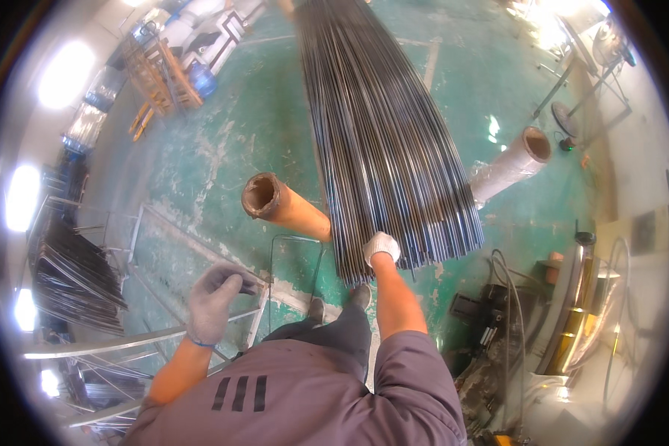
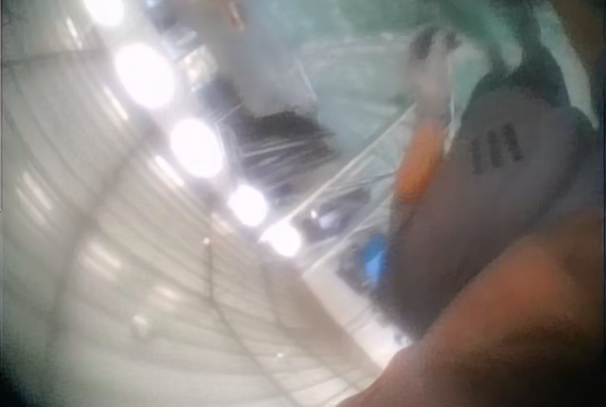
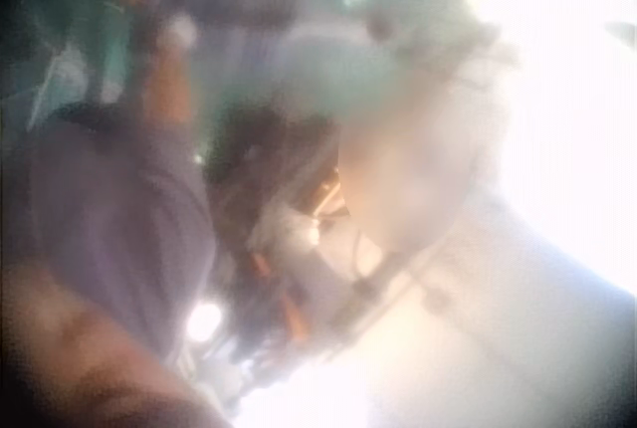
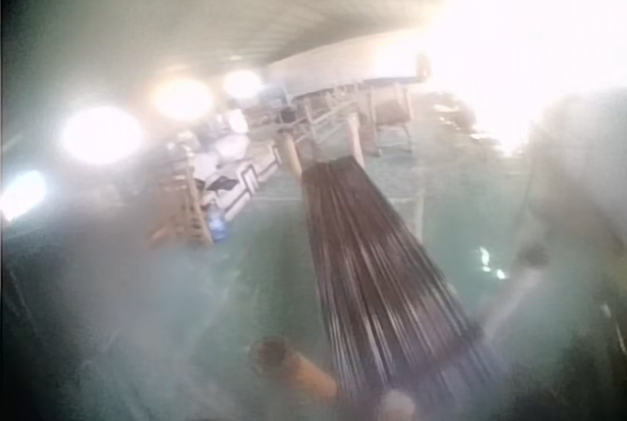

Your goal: The person feeds several metal tubes into a fabrication machine's rollers, retrieves the bent tubes, and carries them to a storage rack. This cycle is repeated several times throughout the clip.

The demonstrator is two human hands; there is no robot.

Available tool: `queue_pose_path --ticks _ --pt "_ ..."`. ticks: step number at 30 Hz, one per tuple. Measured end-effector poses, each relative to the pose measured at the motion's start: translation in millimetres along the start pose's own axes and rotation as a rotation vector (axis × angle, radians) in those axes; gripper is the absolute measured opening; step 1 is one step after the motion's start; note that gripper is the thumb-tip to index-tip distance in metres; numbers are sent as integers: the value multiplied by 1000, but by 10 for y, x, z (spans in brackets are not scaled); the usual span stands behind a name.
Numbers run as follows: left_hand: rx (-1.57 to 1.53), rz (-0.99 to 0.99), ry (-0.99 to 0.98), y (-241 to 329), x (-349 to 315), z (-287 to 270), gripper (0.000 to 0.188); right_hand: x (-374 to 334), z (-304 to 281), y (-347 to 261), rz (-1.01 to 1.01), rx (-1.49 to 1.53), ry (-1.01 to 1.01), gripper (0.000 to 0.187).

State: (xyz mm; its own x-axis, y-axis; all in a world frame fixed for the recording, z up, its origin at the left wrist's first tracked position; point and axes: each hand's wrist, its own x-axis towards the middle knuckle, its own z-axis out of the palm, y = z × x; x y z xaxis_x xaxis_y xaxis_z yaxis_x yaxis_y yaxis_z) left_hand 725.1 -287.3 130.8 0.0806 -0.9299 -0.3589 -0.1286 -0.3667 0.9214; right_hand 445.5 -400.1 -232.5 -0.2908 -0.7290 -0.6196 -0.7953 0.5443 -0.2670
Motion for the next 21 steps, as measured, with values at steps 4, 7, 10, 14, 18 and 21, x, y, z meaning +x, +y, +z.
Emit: queue_pose_path --ticks 4,7,10,14,18,21 --pt "121 83 -41 -44 132 65 19 174 -25 227 -139 252 -101 36" --pt "62 36 -27 -262 216 42 19 82 -43 363 -133 1140 -470 18" --pt "44 -99 -48 -409 237 14 21 -20 -143 347 14 1319 -559 5" --pt "134 -46 -18 -682 286 -165 20 143 217 460 35 697 -139 27" --pt "356 49 121 -1055 150 -667 16 -333 85 302 94 182 67 44" --pt "582 155 327 -1108 -41 -1143 15 -826 130 274 -58 182 392 38"
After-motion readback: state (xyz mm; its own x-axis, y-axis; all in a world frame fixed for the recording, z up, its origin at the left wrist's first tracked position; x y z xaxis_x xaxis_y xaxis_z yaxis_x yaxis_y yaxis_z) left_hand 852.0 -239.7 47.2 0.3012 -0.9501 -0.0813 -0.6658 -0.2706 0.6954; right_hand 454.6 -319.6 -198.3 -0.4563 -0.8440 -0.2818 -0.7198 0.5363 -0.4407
